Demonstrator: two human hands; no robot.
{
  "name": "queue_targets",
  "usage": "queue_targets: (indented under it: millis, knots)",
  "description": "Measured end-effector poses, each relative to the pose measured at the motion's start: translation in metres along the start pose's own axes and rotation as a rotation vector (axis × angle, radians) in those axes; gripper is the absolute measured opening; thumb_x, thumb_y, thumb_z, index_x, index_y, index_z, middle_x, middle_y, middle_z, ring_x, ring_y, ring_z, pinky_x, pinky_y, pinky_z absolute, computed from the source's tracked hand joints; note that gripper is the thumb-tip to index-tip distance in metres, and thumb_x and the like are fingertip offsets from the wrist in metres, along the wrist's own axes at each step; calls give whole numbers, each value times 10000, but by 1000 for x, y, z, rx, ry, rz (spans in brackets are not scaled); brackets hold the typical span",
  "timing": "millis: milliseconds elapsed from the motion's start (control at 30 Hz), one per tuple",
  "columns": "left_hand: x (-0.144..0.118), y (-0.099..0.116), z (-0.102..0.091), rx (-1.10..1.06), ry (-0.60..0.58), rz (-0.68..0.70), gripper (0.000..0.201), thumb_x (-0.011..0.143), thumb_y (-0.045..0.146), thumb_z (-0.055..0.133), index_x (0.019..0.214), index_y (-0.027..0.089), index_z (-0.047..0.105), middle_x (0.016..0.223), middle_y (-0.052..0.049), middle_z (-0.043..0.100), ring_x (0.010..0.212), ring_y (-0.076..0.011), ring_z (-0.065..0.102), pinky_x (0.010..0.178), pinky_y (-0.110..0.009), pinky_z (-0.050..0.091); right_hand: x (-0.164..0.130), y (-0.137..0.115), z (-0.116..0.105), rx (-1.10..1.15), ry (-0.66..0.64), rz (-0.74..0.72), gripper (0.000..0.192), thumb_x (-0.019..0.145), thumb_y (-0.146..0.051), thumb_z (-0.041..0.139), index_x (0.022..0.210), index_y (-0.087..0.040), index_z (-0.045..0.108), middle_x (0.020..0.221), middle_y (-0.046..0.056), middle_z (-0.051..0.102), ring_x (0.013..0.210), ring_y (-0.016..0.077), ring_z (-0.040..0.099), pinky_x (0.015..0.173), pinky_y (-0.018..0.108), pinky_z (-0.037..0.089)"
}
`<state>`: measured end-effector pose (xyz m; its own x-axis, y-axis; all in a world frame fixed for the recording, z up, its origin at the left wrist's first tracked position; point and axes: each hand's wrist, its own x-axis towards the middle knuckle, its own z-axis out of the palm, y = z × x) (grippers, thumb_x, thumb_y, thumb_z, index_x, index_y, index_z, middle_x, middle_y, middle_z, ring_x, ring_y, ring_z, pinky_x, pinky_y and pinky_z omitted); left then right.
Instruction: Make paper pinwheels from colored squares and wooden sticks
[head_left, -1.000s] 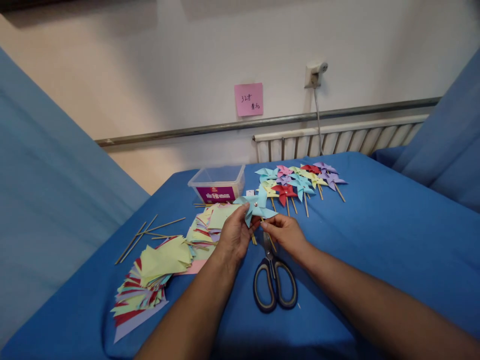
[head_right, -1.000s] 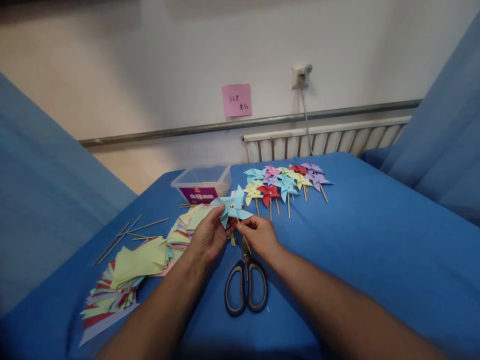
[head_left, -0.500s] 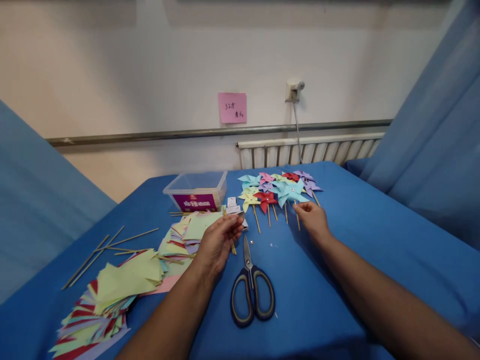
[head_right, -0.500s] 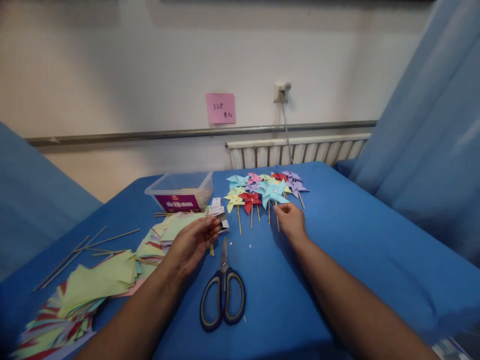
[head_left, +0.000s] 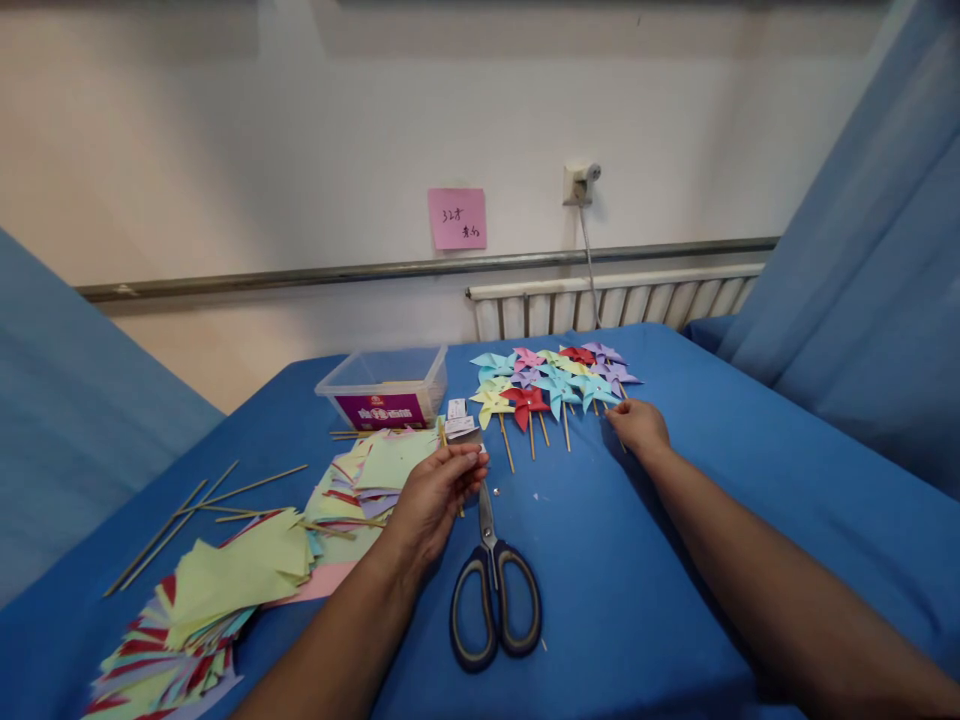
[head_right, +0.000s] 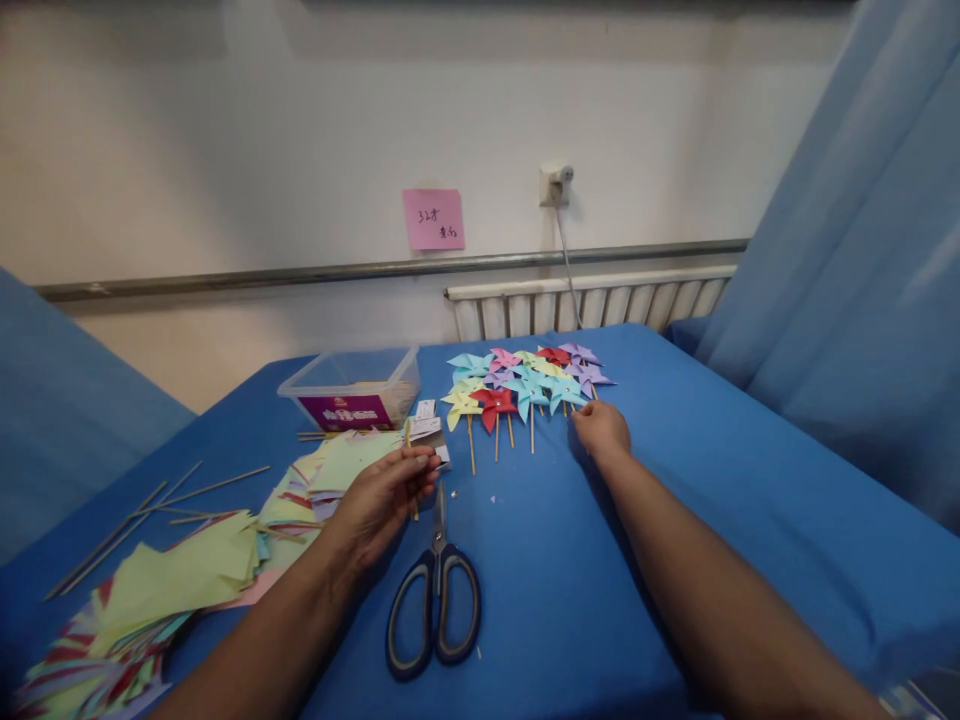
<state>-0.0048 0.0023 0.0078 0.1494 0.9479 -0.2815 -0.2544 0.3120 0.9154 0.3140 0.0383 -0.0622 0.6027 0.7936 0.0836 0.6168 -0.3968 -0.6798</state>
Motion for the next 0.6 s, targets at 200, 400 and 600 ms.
queue_targets:
  millis: [200, 400, 600]
  knots:
    - [1, -3, 1, 23, -2, -11, 160, 695, 125, 752, 844, 125, 691, 837, -96, 728, 648, -112, 647, 616, -207, 493, -3, -4, -6, -101, -30, -6, 175, 762, -314, 615, 654, -203, 697, 605, 70, 680, 594, 203, 617, 541, 281, 347]
    - [3, -6, 2, 57, -18, -28, 182, 683, 126, 755, 852, 131, 687, 832, -86, 731, 624, -106, 636, 600, -205, 488, -5, -8, -4, -142, -46, -5, 174, 769, -342, 609, 701, -215, 705, 672, 72, 700, 637, 208, 633, 554, 281, 358]
    - [2, 1, -1, 60, -10, 22, 213, 657, 144, 773, 850, 123, 685, 807, -86, 726, 641, -118, 641, 609, -211, 491, -7, -7, -8, -149, -72, -9, 228, 799, -403, 590, 742, -214, 704, 645, 61, 678, 624, 207, 616, 569, 286, 358]
